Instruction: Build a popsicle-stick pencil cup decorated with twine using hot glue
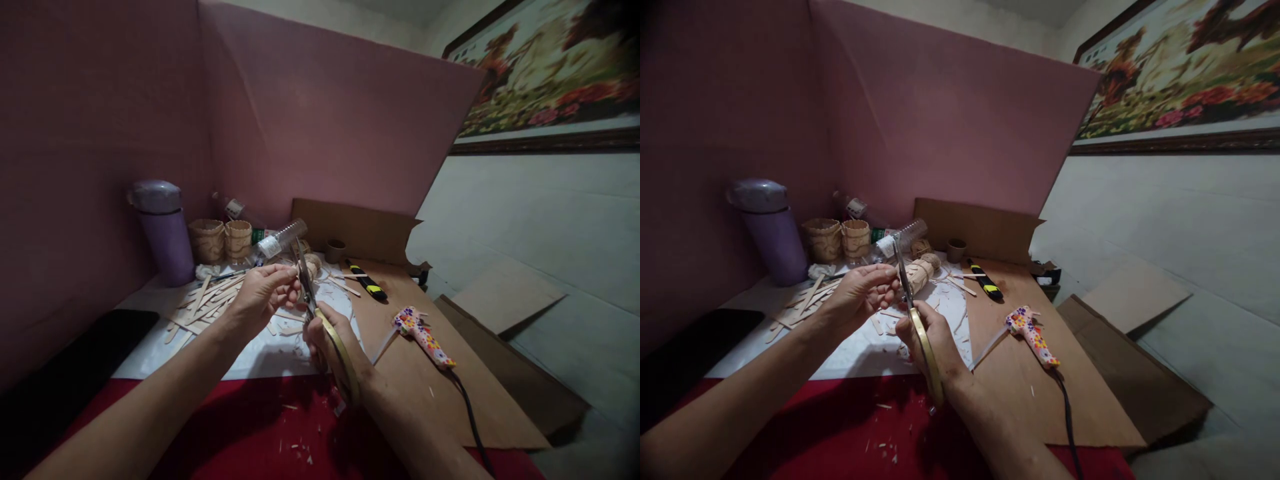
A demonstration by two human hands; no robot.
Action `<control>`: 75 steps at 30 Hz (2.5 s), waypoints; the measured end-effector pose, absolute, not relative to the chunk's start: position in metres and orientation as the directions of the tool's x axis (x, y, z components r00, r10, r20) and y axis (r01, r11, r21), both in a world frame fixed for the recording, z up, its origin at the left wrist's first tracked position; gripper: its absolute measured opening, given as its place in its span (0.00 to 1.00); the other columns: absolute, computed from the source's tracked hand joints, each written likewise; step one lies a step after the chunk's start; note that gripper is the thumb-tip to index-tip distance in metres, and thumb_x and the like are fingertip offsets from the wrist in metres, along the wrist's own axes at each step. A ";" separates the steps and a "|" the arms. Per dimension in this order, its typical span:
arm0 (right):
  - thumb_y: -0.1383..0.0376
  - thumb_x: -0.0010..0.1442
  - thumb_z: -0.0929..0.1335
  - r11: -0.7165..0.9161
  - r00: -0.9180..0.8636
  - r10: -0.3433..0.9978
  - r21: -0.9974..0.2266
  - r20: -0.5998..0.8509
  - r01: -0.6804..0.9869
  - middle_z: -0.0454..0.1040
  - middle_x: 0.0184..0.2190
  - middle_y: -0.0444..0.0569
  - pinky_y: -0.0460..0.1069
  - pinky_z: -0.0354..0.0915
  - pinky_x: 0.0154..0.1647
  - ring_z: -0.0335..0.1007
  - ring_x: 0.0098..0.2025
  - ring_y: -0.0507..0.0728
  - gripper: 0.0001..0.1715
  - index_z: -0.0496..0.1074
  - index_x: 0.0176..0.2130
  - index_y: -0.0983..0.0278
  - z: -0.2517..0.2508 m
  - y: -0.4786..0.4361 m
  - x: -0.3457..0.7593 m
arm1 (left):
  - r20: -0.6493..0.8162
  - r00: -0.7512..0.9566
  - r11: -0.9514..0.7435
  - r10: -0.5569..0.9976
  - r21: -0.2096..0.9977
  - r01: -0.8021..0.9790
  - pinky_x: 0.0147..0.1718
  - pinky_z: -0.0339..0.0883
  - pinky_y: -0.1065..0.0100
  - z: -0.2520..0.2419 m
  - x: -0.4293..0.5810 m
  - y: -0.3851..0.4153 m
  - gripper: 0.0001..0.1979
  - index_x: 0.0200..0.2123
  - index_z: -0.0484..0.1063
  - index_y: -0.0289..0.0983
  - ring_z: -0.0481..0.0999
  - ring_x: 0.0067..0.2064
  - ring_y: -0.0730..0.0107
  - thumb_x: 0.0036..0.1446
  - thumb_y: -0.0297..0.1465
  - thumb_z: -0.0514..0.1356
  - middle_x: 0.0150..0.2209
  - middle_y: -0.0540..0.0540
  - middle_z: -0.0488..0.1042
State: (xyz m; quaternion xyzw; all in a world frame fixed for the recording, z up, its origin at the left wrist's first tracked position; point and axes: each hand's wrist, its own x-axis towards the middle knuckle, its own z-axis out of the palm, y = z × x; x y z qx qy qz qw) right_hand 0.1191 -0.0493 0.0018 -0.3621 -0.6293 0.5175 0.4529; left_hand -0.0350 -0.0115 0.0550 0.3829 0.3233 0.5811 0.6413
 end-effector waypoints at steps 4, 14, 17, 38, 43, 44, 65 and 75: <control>0.30 0.50 0.66 0.191 -0.331 0.927 -0.982 0.179 0.004 0.57 0.20 0.36 0.41 0.53 0.15 0.51 0.18 0.46 0.43 0.68 0.44 0.63 0.004 -0.051 0.119 | 0.056 0.125 0.010 0.991 0.881 -0.472 0.14 0.63 0.77 0.054 -0.035 -0.012 0.12 0.25 0.73 0.30 0.70 0.17 0.76 0.41 0.29 0.72 0.20 0.46 0.75; 0.26 0.45 0.65 0.090 -0.314 0.946 -0.996 0.084 0.004 0.56 0.20 0.36 0.42 0.50 0.16 0.48 0.18 0.46 0.53 0.70 0.48 0.66 0.004 -0.055 0.121 | 0.098 0.212 -0.007 0.972 0.920 -0.392 0.12 0.61 0.76 0.053 -0.043 -0.005 0.13 0.22 0.72 0.32 0.69 0.16 0.76 0.39 0.31 0.73 0.19 0.47 0.74; 0.26 0.45 0.65 0.111 -0.326 0.940 -0.994 0.101 0.012 0.57 0.20 0.36 0.42 0.48 0.16 0.47 0.18 0.46 0.53 0.69 0.48 0.66 0.004 -0.056 0.121 | 0.101 0.221 -0.010 0.970 0.925 -0.379 0.12 0.62 0.75 0.053 -0.044 -0.005 0.12 0.22 0.72 0.32 0.69 0.16 0.76 0.40 0.31 0.72 0.19 0.48 0.74; 0.34 0.50 0.70 0.075 -0.233 0.969 -0.995 0.089 -0.066 0.56 0.17 0.34 0.41 0.49 0.14 0.48 0.15 0.45 0.36 0.67 0.33 0.63 -0.001 -0.060 0.108 | 0.055 0.279 0.058 0.959 0.923 -0.381 0.17 0.66 0.76 0.054 -0.050 -0.002 0.10 0.25 0.73 0.31 0.72 0.19 0.75 0.43 0.26 0.71 0.21 0.46 0.75; 0.31 0.48 0.68 0.064 -0.279 0.957 -0.995 0.082 -0.073 0.59 0.19 0.35 0.41 0.51 0.15 0.50 0.16 0.45 0.40 0.68 0.40 0.62 -0.001 -0.059 0.110 | 0.060 0.282 0.058 0.958 0.918 -0.393 0.17 0.67 0.76 0.055 -0.051 -0.002 0.11 0.25 0.72 0.31 0.72 0.19 0.75 0.43 0.27 0.72 0.20 0.46 0.74; 0.31 0.49 0.68 0.062 -0.291 0.953 -0.995 0.080 -0.072 0.59 0.19 0.35 0.41 0.50 0.15 0.50 0.16 0.45 0.41 0.68 0.41 0.63 -0.001 -0.059 0.111 | 0.060 0.279 0.055 0.959 0.920 -0.388 0.17 0.66 0.76 0.056 -0.051 -0.003 0.11 0.24 0.72 0.31 0.72 0.19 0.75 0.43 0.27 0.72 0.20 0.46 0.74; 0.30 0.46 0.69 0.160 -0.261 0.952 -0.987 0.161 -0.027 0.51 0.18 0.35 0.43 0.46 0.17 0.45 0.19 0.47 0.42 0.69 0.38 0.63 0.001 -0.060 0.112 | 0.059 0.261 0.040 0.964 0.932 -0.359 0.16 0.66 0.75 0.057 -0.050 -0.004 0.11 0.24 0.72 0.32 0.72 0.18 0.75 0.43 0.27 0.71 0.21 0.46 0.75; 0.36 0.49 0.71 0.061 -0.169 0.982 -0.989 0.084 -0.138 0.55 0.16 0.33 0.41 0.48 0.13 0.45 0.15 0.45 0.35 0.68 0.35 0.63 -0.004 -0.060 0.106 | 0.030 0.282 0.075 0.959 0.932 -0.354 0.17 0.68 0.74 0.052 -0.045 -0.003 0.11 0.23 0.72 0.31 0.74 0.19 0.72 0.41 0.27 0.72 0.22 0.44 0.76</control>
